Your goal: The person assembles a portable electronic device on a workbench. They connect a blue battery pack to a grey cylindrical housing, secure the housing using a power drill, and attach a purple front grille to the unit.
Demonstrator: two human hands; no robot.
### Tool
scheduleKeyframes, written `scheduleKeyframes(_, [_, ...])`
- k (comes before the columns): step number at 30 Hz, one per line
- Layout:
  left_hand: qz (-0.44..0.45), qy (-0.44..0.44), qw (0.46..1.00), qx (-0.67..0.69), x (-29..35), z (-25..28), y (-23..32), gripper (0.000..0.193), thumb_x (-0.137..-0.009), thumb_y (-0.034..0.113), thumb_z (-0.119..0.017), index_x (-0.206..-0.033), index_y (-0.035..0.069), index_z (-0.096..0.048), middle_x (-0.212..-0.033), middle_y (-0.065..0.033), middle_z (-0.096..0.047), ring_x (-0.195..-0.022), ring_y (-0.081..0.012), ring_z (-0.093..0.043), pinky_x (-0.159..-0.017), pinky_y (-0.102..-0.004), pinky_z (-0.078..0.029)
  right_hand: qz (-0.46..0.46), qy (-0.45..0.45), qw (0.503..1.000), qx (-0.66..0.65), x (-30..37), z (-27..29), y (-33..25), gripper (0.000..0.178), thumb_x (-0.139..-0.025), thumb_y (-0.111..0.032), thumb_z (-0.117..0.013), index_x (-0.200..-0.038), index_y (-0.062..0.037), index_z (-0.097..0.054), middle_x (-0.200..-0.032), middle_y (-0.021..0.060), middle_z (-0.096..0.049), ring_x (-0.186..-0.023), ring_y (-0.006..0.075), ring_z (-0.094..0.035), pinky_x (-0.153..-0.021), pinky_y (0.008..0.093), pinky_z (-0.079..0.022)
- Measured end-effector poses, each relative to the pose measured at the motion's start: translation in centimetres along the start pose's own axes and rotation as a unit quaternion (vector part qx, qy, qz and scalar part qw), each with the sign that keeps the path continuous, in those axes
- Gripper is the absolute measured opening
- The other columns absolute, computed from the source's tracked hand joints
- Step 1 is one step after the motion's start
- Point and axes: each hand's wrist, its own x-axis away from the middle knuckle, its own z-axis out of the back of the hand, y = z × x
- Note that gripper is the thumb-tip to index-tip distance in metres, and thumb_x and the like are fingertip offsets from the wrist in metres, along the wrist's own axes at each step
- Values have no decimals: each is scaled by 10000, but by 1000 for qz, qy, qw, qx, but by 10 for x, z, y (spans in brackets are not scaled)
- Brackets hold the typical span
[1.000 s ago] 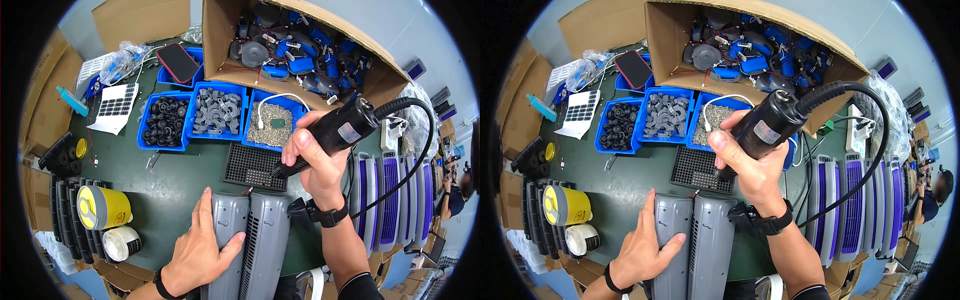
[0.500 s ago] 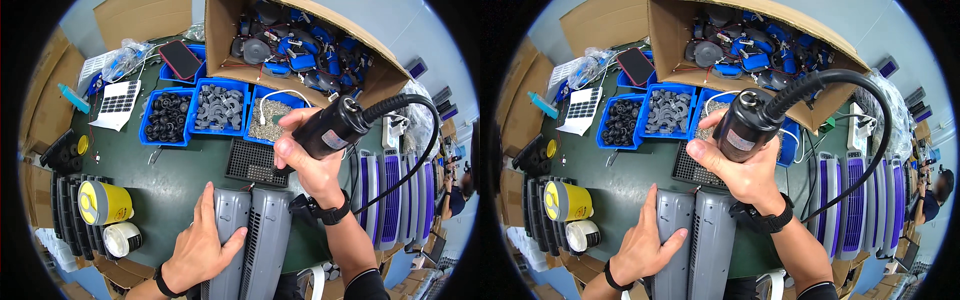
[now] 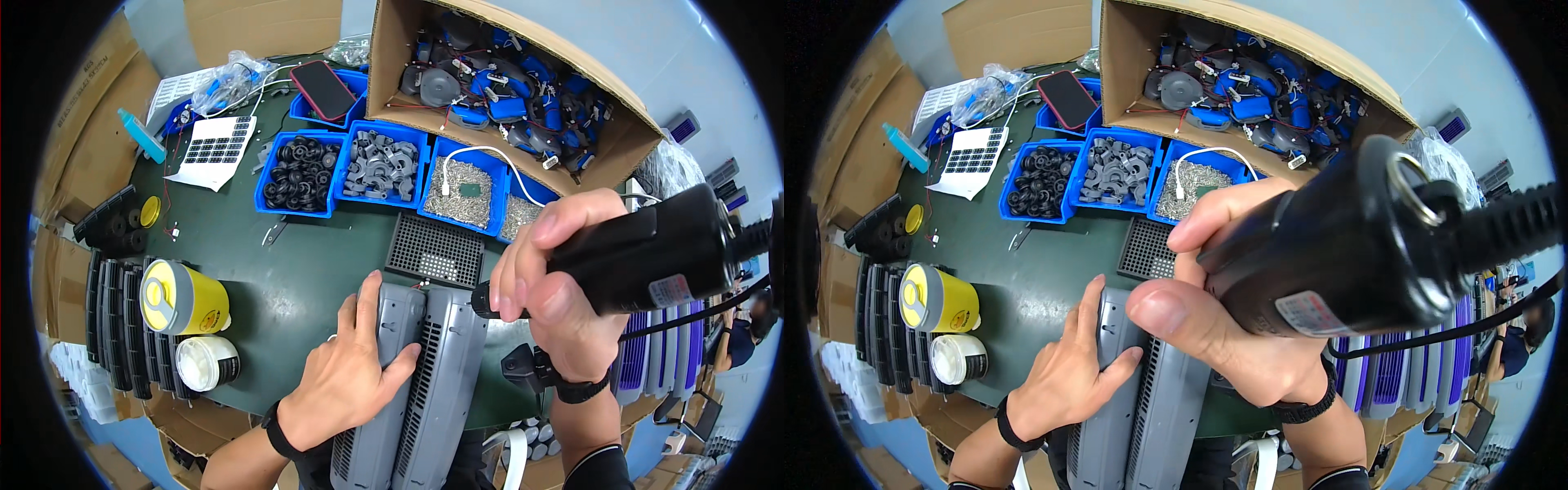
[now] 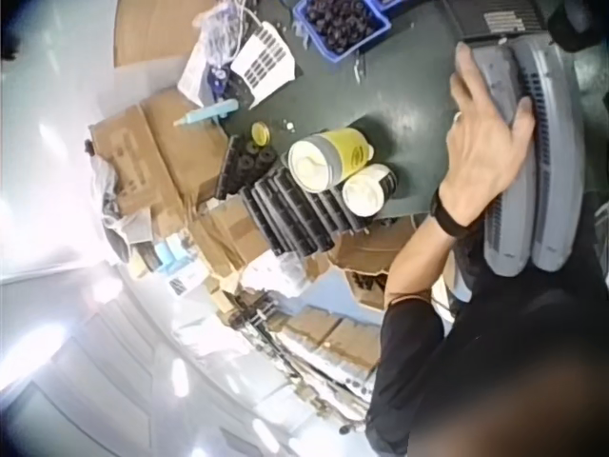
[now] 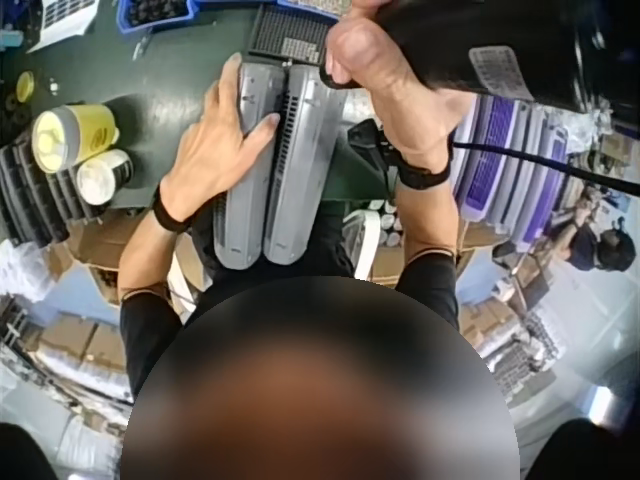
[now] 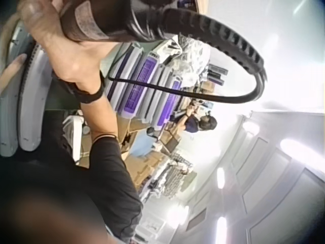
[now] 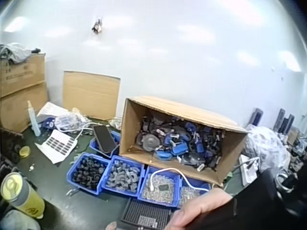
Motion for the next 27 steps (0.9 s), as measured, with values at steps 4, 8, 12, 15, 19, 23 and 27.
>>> scheduleKeyframes(4, [13, -9, 1000, -1, 1, 2, 2, 980, -970, 447, -643, -1647, 2, -91, -1452, -444, -424, -957, -623, -672, -809, -616, -601, -32, 21, 999, -17, 6, -11, 2, 451, -897, -209, -856, -1122, -24, -511, -710, 56, -576, -586, 157, -596, -565, 316, -528])
scheduleKeyframes(8, [-2, 7, 1000, -6, 2, -3, -4, 983, -968, 451, -646, -1654, 22, -87, -1453, -434, -426, -956, -624, -671, -822, -623, -595, -21, 5, 999, 45, 7, -21, 2, 405, -836, -98, -876, -1063, -22, -549, -737, 53, -612, -618, 129, -616, -603, 272, -523])
scheduleKeyframes(12, [-3, 8, 1000, 1, 2, -3, -5, 985, -968, 459, -647, -1658, 38, -84, -1452, -422, -430, -963, -626, -668, -841, -626, -590, 32, -73, 992, 100, 5, -20, 4, 410, -802, -42, -887, -1066, -17, -575, -806, 56, -627, -632, 105, -603, -618, 245, -508])
scheduleKeyframes(15, [-1, 8, 1000, -4, 2, -3, -4, 988, -968, 465, -646, -1660, 42, -81, -1452, -418, -431, -971, -627, -666, -846, -625, -589, 23, -94, 993, 71, 5, -16, 8, 434, -798, -28, -891, -1100, -5, -580, -863, 67, -621, -626, 97, -587, -609, 249, -507])
scheduleKeyframes(19, [3, 3, 1000, -6, 1, -2, -3, 994, -968, 470, -645, -1661, 41, -76, -1457, -422, -426, -972, -626, -666, -847, -625, -588, 5, -134, 989, 64, 0, -9, 6, 472, -778, -26, -912, -1117, 1, -586, -851, 70, -615, -611, 98, -585, -584, 270, -517])
scheduleKeyframes(23, [2, 2, 1000, -10, 0, -4, -6, 997, -963, 467, -650, -1660, 38, -81, -1462, -427, -419, -963, -622, -670, -846, -622, -589, -2, -163, 984, 65, -10, -8, -6, 486, -739, -4, -931, -1090, -3, -594, -777, 63, -616, -609, 106, -607, -582, 283, -534])
scheduleKeyframes(27, [1, 2, 1000, -8, 0, -3, -4, 999, -958, 463, -660, -1658, 35, -91, -1467, -429, -414, -963, -610, -677, -829, -613, -595, -65, -143, 988, 9, -10, -8, -6, 478, -718, 19, -932, -1058, -7, -598, -761, 66, -620, -621, 119, -623, -590, 284, -537])
